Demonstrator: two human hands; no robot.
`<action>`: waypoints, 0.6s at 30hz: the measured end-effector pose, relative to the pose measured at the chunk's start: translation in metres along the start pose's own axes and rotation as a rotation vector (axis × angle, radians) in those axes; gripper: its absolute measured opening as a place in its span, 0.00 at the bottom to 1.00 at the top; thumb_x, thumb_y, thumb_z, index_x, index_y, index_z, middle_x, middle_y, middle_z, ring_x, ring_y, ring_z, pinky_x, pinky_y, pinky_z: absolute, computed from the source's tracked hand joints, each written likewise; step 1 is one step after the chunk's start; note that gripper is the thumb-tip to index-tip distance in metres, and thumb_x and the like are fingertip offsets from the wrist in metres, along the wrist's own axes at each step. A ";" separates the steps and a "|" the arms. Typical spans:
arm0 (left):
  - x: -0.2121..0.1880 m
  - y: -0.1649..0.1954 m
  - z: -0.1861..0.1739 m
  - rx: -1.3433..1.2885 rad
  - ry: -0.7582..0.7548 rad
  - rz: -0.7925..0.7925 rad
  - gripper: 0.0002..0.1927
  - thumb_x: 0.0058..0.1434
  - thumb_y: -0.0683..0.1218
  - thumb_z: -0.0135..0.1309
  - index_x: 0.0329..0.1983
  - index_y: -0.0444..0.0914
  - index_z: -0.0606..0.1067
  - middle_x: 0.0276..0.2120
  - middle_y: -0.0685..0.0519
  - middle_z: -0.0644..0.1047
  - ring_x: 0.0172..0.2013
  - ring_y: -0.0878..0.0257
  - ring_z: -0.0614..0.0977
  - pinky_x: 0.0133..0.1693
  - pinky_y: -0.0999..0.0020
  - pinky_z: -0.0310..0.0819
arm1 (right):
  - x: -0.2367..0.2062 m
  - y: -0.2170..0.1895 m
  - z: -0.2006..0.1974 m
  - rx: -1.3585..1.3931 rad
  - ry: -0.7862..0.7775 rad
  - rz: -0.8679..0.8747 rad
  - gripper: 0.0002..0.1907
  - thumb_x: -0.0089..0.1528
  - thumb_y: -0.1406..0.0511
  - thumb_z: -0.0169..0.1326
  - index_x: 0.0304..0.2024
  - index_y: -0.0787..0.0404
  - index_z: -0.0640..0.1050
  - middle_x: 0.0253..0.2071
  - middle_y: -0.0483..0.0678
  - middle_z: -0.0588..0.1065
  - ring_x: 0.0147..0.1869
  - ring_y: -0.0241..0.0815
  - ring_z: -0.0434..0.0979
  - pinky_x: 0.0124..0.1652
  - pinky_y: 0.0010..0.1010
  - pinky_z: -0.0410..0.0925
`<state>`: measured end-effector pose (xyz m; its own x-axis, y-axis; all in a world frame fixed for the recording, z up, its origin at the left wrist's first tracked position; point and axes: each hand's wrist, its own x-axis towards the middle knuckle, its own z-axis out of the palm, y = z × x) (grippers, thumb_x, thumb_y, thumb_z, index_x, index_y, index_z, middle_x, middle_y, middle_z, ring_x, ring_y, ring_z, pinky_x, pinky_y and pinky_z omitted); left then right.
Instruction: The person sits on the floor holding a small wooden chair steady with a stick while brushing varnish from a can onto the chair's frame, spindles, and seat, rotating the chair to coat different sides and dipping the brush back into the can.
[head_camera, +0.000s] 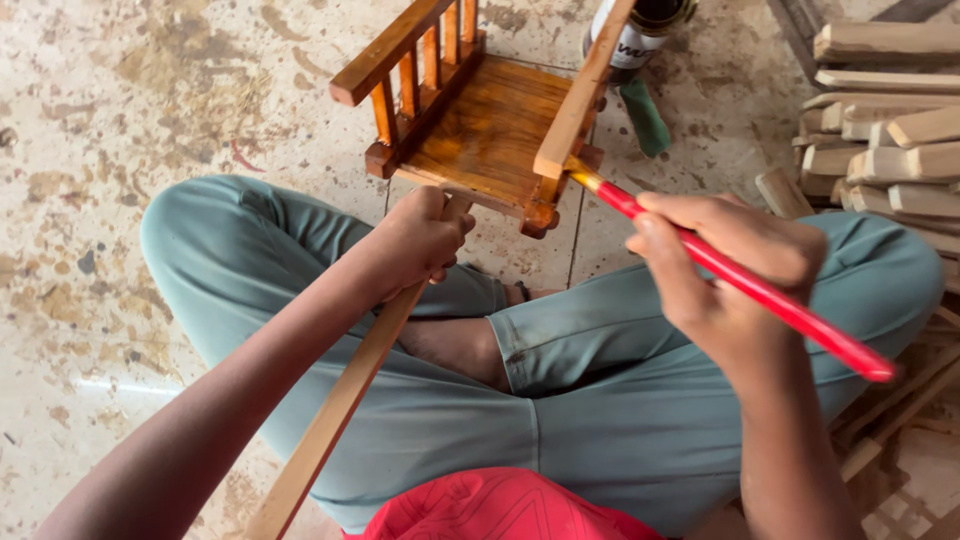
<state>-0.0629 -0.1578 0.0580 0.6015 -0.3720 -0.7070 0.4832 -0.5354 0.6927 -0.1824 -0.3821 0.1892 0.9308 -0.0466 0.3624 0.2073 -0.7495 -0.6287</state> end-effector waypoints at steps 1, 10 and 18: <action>0.000 0.000 0.000 0.005 0.004 -0.009 0.13 0.65 0.47 0.54 0.33 0.31 0.70 0.22 0.53 0.70 0.16 0.66 0.69 0.17 0.67 0.64 | -0.001 0.004 0.002 -0.008 0.004 -0.028 0.03 0.64 0.75 0.56 0.40 0.72 0.79 0.31 0.54 0.80 0.35 0.42 0.84 0.34 0.26 0.72; -0.003 0.004 -0.005 -0.017 0.015 0.001 0.11 0.66 0.46 0.51 0.36 0.32 0.70 0.28 0.51 0.72 0.21 0.66 0.72 0.18 0.68 0.67 | -0.014 0.033 -0.001 0.020 0.096 -0.014 0.04 0.73 0.73 0.55 0.47 0.69 0.80 0.34 0.52 0.81 0.38 0.38 0.86 0.36 0.21 0.75; -0.005 0.001 -0.022 0.001 -0.016 -0.018 0.11 0.66 0.47 0.51 0.37 0.34 0.71 0.27 0.54 0.71 0.20 0.68 0.70 0.18 0.70 0.65 | -0.025 0.042 0.004 0.165 0.069 -0.045 0.06 0.71 0.70 0.55 0.47 0.69 0.79 0.36 0.52 0.81 0.37 0.37 0.84 0.36 0.23 0.74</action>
<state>-0.0517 -0.1402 0.0657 0.5822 -0.3742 -0.7218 0.4937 -0.5427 0.6795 -0.1960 -0.4103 0.1511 0.8978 -0.0650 0.4355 0.3000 -0.6337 -0.7130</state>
